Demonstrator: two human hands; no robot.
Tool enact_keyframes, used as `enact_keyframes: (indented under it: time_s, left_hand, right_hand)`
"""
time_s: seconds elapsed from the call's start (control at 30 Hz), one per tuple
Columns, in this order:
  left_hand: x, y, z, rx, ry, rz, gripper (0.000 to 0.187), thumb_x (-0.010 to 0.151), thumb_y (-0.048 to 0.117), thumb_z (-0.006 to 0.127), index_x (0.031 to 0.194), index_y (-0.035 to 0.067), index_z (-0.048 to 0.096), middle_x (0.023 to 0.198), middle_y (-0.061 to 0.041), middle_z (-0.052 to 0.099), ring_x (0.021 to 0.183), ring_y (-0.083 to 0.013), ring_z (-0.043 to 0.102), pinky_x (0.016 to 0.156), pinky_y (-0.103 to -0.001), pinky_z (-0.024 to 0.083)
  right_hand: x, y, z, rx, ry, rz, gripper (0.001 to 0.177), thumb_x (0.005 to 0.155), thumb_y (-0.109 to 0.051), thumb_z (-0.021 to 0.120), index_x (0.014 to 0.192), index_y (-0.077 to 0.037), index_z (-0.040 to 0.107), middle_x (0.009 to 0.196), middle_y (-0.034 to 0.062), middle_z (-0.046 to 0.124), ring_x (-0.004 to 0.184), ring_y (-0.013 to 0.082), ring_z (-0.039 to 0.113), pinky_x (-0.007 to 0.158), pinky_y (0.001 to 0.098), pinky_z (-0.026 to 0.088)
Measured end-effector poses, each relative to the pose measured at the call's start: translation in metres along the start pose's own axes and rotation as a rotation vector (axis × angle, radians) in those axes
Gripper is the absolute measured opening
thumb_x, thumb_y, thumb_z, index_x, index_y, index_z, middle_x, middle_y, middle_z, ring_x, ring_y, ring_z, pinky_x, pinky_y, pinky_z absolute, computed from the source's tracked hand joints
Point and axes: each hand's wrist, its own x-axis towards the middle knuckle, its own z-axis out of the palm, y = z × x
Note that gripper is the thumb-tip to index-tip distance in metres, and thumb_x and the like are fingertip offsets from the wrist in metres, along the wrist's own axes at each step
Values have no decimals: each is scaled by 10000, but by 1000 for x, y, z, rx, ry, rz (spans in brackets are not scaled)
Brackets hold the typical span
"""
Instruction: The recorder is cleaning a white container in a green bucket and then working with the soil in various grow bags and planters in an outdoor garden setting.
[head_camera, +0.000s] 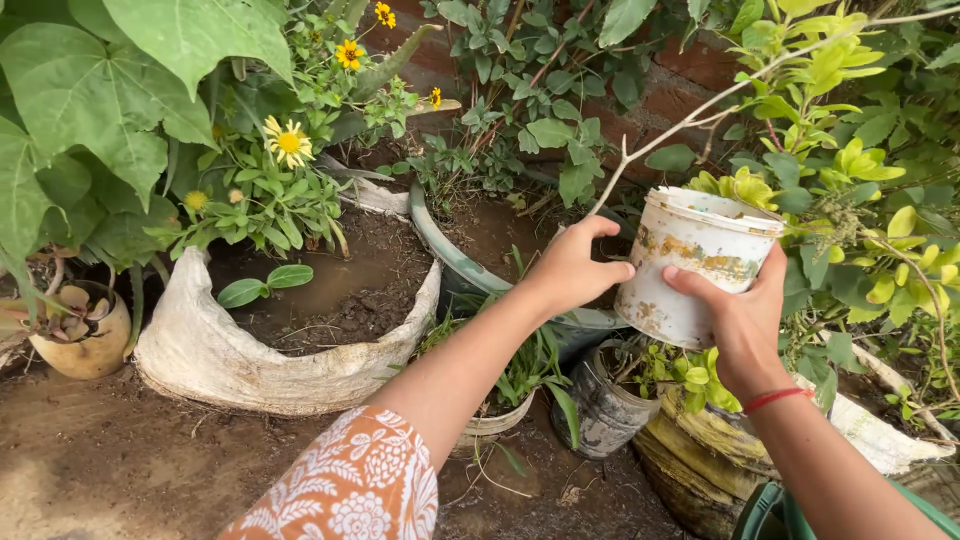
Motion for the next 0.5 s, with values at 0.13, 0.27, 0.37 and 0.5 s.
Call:
enact_keyframes:
  time_s: [0.13,0.27,0.37,0.5]
  left_hand:
    - [-13,-7,6,74,23,71,582,727,138,739,1294,33,659,1365,-180,659,1302,-310,617,1119,-409,478]
    - [-38,4,4,292,-96,-151,505,750,58,676,1255,52,669,1351,-157,618,1288,-341,565,1085,-462,440]
    - [-47,-2,3,352,-132,-227,459,788,76,668,1245,33,649,1325,-153,620,1248,-348,602,1046,-471,497]
    - [-57,7,1,454,-214,-247,601,779,87,769,1323,-2,529,1354,-180,526,1245,-351,569,982,-481,533]
  right_hand:
    - [-9,-9,17,-30,42,74,935,652,-113,885,1424,-47,361,1267,115,628,1115,248,685,917,399,604]
    - [-13,2,30,-117,62,39,977,660,-142,913,1464,-40,366,1302,117,629,1147,232,668,942,380,581]
    - [-18,3,43,-194,85,78,1008,632,-203,920,1466,-55,374,1296,117,635,1127,225,669,928,377,574]
    - [-25,-15,63,-554,81,202,962,587,-341,895,1422,-98,484,1238,133,702,1054,251,707,914,396,561]
